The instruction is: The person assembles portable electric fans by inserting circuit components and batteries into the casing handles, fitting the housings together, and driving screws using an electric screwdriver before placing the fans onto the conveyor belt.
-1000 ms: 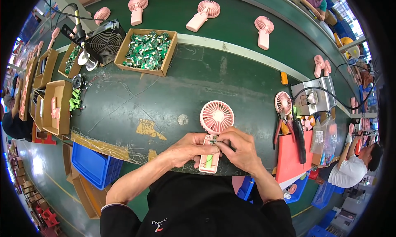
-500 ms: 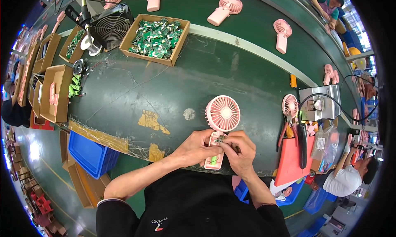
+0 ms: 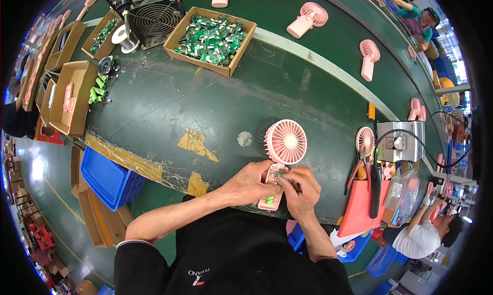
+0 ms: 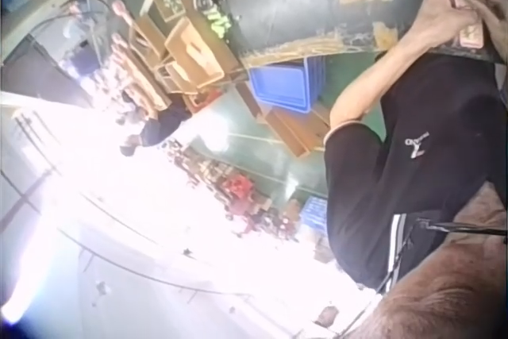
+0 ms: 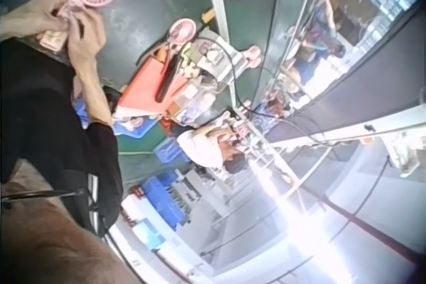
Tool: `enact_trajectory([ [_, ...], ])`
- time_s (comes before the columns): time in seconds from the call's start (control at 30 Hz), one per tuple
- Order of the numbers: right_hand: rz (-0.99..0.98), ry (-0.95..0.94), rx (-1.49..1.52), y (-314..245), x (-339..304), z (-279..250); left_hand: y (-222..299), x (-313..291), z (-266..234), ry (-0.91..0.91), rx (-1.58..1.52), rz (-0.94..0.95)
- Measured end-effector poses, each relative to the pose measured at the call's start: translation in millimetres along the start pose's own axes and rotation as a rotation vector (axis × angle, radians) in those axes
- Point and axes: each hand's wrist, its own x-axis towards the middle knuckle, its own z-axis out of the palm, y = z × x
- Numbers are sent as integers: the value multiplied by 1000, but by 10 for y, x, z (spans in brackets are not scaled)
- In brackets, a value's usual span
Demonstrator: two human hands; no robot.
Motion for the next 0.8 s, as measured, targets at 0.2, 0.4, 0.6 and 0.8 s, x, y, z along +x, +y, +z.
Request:
enact_trajectory([
  [0.2,-60,6,-51,16,16,4,-57,11,16,20,52,19],
  [0.4,-229,32,-193,18,62,20,9,-3,-5,15,91,-19],
  [0.6,-257,9,-208,44,63,19,-4,-1,-5,33,20,-28],
  [0.8,-336,-11,-206,37,100,24,-14,8,-53,-23,28,-27],
])
